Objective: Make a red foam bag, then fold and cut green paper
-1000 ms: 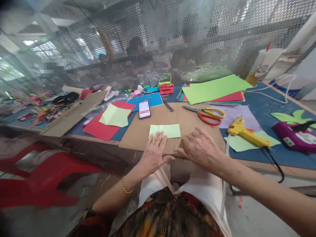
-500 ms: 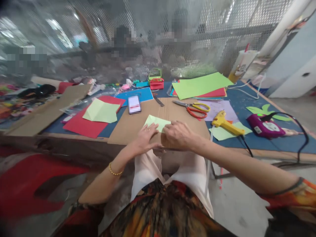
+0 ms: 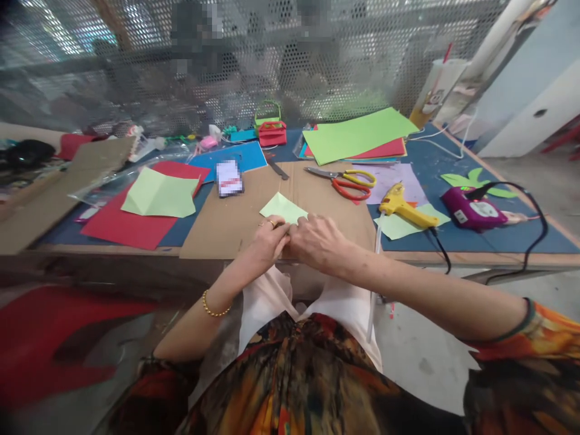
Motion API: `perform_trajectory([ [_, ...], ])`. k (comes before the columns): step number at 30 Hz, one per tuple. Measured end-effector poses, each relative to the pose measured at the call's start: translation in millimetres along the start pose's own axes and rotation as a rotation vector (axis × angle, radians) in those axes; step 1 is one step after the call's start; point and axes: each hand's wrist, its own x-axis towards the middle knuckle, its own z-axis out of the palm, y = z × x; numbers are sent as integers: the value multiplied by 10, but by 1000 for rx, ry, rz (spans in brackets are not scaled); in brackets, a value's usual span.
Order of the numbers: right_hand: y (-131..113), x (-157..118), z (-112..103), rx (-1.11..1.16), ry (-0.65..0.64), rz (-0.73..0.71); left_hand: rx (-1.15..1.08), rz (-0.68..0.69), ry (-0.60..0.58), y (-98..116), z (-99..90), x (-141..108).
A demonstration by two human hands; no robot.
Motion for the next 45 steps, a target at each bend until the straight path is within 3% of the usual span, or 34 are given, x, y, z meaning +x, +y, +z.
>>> perform_trajectory([
  [7,67,63,-72,-68,-7,-22,-74,-127,-14,64,-1,41],
  [11,246,112,-55,-58,79,-102,24,-187,11,173,49,124],
  [16,434,88,126,215,343,-270,61,-252,54,232,66,94],
  [19,481,65,244,463,403,-321,15,-246,87,212,-22,-17],
  [22,531,130,265,680,344,-249,-21,-301,121,153,-106,-83],
  [26,588,363,138,878,200,-14,-108,-461,137,-8,-109,-30],
  [31,546,592,86,810,168,127,-366,-531,237,-171,-36,59],
  [38,525,627,241,694,192,196,-221,-522,217,-6,-53,-12],
  [45,526,623,247,677,186,203,-17,-527,268,115,-38,-104],
])
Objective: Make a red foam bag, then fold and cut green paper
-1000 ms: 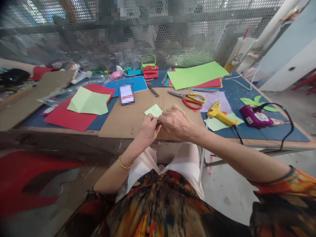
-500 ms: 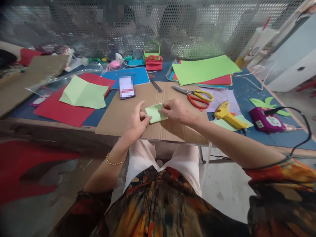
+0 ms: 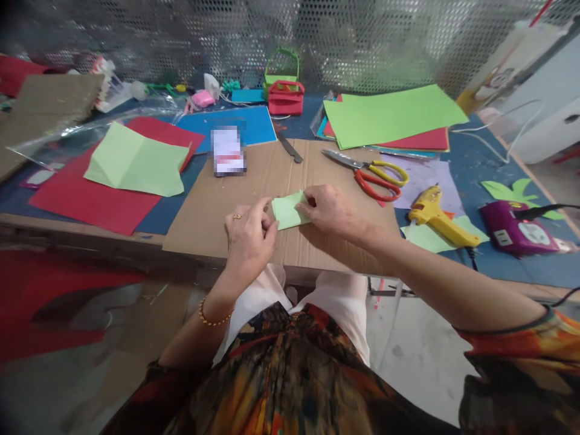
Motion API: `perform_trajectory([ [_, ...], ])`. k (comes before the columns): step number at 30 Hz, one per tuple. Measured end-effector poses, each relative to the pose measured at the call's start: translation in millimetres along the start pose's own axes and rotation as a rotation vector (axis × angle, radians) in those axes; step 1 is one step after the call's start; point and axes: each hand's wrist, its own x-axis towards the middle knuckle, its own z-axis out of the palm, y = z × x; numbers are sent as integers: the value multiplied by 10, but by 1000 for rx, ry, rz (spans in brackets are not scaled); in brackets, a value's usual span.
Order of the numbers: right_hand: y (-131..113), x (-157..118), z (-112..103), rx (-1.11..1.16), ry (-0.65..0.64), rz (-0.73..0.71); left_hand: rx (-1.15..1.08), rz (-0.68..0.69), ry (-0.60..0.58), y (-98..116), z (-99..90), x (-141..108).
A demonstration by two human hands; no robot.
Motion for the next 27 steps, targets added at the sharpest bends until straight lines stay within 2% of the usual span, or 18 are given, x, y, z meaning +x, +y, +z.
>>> perform_trajectory([
  [3,-12,-15,-1,4,-10,11,12,-20,-7,3,-11,-2],
  [6,-4,-29,-3,28,-8,-38,23,-27,-5,3,-7,-5],
  [13,17,-30,-15,51,-23,-68,76,0,126,-21,41,-38],
  [19,3,-24,-2,22,-8,-47,126,49,46,26,-33,-62],
  [27,0,-6,-25,56,-29,-27,222,73,52,30,-52,-79],
])
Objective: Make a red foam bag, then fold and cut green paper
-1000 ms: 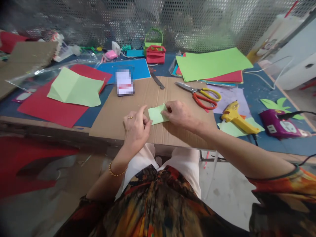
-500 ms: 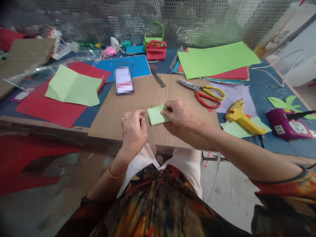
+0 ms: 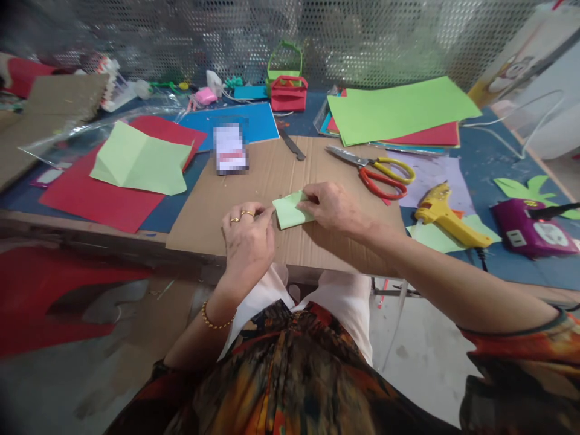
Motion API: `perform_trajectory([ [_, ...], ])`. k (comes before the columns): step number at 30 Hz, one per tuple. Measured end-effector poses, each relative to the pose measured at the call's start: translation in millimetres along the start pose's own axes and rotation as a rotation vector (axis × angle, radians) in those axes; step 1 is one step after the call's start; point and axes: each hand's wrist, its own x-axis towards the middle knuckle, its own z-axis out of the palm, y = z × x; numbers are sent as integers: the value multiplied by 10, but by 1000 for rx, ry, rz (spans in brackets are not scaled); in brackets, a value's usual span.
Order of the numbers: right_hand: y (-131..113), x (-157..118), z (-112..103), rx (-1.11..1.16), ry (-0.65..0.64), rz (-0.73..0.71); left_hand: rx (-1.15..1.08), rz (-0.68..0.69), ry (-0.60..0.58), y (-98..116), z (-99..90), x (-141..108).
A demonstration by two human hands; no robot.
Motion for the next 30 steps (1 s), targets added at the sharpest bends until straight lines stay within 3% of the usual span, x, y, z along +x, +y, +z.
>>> perform_trajectory([
  [6,-68,-20,-24,-1,-4,-10,-11,-12,19,-2,23,-11],
  [12,-89,-36,-23,15,-3,-44,47,-62,-56,39,-29,9],
  [16,-61,-15,-1,5,14,-42,84,-23,-101,44,-65,25],
  [30,-149,56,-36,-140,-46,120,123,5,-169,61,-109,48],
])
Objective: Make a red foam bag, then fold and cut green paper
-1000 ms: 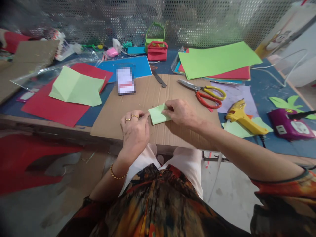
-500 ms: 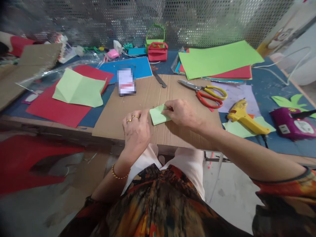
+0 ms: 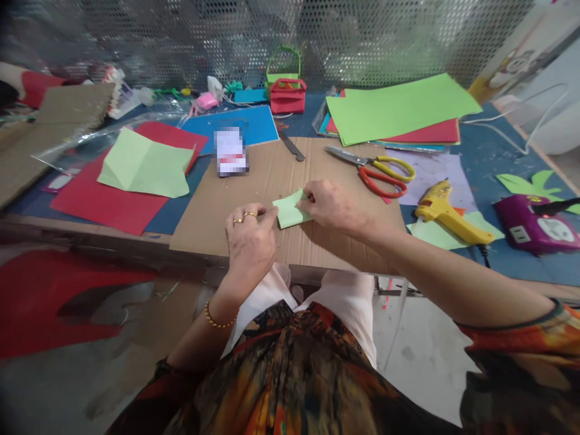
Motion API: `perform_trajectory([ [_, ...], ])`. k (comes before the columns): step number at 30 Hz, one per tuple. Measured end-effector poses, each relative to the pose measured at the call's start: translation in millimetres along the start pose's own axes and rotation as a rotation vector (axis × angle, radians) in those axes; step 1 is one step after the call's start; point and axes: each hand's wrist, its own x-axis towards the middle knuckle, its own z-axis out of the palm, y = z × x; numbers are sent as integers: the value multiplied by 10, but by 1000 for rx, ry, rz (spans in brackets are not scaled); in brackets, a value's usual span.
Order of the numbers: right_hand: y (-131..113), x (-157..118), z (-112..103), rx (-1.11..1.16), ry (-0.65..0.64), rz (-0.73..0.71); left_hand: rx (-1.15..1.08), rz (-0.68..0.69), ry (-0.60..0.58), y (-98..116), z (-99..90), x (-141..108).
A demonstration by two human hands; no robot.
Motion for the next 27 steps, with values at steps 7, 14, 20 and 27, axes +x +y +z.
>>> perform_trajectory([
  [7,-75,-7,-23,-12,-15,51,14,17,24,-7,34,-10],
  [14,-99,-25,-63,9,-11,39,-50,17,29,3,-24,65],
  [20,-51,-7,-18,-34,-10,-6,-52,-22,-44,24,-74,131],
  [27,-50,7,-12,-66,-3,-26,-58,-33,-83,-44,-133,298],
])
